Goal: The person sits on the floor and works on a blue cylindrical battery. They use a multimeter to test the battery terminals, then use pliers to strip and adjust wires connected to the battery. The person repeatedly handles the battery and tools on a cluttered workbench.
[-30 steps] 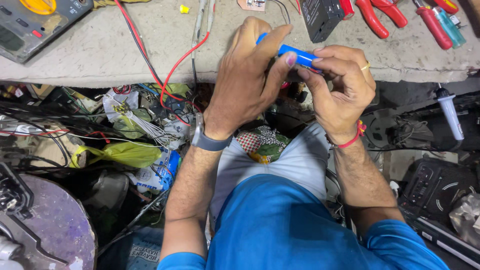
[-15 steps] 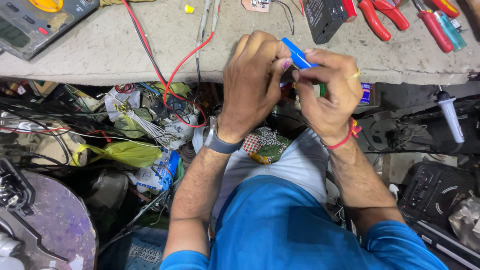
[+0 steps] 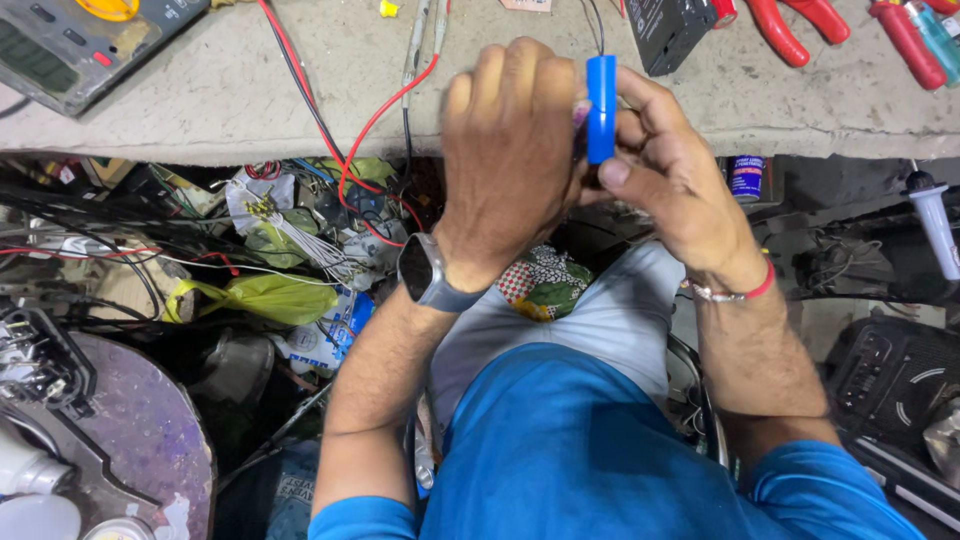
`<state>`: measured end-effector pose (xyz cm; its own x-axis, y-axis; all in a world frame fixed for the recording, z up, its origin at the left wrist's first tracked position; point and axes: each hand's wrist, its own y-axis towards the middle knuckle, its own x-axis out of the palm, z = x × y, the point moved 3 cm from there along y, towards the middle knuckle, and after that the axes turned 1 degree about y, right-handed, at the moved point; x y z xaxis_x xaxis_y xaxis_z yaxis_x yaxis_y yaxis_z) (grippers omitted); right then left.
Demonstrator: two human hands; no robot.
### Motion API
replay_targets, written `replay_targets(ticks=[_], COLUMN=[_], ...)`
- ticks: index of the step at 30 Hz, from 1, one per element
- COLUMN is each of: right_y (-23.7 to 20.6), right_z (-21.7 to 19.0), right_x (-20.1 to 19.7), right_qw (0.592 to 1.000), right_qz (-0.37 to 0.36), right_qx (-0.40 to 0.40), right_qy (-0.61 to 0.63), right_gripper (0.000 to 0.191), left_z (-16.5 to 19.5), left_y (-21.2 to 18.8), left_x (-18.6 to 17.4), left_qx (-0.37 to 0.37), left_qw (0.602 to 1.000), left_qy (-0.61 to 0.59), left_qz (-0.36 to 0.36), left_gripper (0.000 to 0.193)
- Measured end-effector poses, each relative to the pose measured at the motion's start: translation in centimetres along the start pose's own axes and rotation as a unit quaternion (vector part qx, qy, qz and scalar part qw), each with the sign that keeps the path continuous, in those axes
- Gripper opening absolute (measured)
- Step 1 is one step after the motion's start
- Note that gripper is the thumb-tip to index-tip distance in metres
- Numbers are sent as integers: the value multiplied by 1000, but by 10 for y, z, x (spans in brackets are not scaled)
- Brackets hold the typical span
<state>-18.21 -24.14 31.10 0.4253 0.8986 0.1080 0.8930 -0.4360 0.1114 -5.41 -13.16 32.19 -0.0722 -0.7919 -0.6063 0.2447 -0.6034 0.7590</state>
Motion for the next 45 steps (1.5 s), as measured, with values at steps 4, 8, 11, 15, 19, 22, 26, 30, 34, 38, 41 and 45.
replay_targets(ticks=[4, 8, 11, 15, 19, 22, 26, 30, 34, 38, 41, 45], right_y=[8, 6, 0, -6, -11, -12, -13, -18, -24, -37, -50, -49], right_z=[1, -8, -12, -15, -18, -14, -9, -5, -1, 6, 10, 29], right_x=[0, -3, 4, 14, 16, 15, 16, 18, 27, 26, 9, -16], right_qw=[998, 897, 830, 740, 752, 784, 818, 895, 856, 768, 817, 956], right_qz=[44, 7, -7, 32, 46, 110, 112, 26, 7, 22, 48, 119], right_qx=[21, -36, -154, -283, -394, -330, -225, -127, -261, -372, -332, -193], right_qy=[-43, -440, -536, -610, -526, -514, -518, -427, -445, -520, -469, -186], right_gripper=[39, 37, 34, 47, 47, 38, 30, 28, 33, 36, 26, 40], left_z=[11, 7, 1, -20, -39, -30, -15, -19, -19, -42, -71, -63], left_y=[-1, -8, -8, -2, -3, -12, -18, -14, -13, -9, -8, -36], left_x=[10, 15, 19, 16, 3, -7, -21, -12, 14, 13, -9, -38], left_qx=[12, 30, 24, -64, -113, -129, -97, -132, -204, -222, -209, -219], left_qw=[1000, 996, 997, 995, 977, 967, 942, 853, 725, 732, 765, 857], left_qy=[2, 66, 35, -78, -182, -218, -298, -472, -643, -612, -542, -405], left_qz=[25, 60, 58, 27, 9, 24, 122, 179, 139, 200, 276, 232], left_gripper=[33, 30, 28, 14, 10, 7, 13, 17, 15, 15, 14, 15])
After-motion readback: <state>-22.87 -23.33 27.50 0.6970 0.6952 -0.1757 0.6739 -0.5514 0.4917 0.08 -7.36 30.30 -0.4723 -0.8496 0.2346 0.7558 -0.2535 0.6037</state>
